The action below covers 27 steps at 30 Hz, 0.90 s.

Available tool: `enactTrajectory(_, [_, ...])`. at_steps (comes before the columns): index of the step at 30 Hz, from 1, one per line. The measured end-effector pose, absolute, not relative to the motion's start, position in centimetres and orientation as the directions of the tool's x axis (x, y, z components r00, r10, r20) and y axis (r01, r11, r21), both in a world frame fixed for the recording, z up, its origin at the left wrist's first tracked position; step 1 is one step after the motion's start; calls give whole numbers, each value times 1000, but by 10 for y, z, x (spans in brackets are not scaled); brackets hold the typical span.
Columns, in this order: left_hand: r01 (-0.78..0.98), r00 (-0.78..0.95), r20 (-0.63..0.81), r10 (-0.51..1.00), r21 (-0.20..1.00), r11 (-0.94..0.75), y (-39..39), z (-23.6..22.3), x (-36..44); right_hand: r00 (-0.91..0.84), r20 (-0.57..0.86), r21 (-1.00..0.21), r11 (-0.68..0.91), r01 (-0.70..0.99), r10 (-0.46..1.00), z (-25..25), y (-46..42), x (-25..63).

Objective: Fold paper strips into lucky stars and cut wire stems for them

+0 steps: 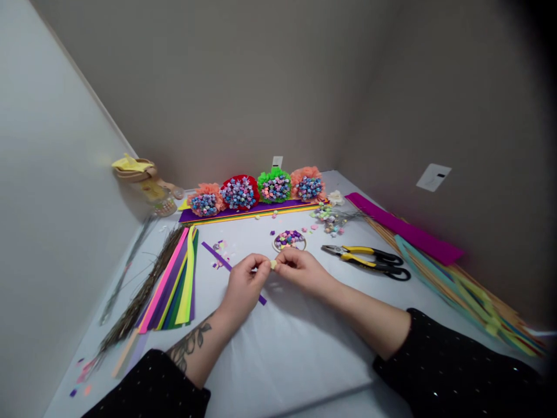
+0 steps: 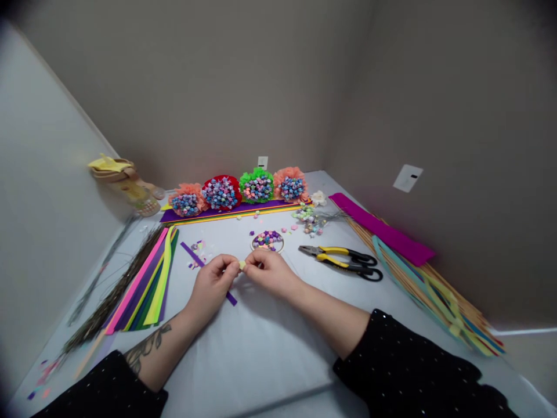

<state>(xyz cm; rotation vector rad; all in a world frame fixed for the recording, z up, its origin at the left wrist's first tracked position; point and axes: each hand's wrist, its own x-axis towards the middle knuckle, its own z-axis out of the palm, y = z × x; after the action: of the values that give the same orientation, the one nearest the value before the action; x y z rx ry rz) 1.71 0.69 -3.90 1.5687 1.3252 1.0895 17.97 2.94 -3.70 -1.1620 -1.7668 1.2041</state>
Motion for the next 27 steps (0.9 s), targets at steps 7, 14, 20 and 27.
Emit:
enactTrajectory(7, [315,216,344,914,861,-399,9,-38,13,-404,-26,-986,44,164,914,-35,31,181])
enactTrajectory(14, [337,159,375,913,849,-407,8,-39,14,-414,-91,-987,-27,157,906,-34,30,179])
enactTrajectory(20, [319,135,355,925,868,-380,7,-38,15,-422,-92,-991,-40,129,902,-35,29,179])
enactTrajectory(27, [196,83,114,990,972,-128,9,-39,18,-277,34,-977,91,194,960,-37,25,177])
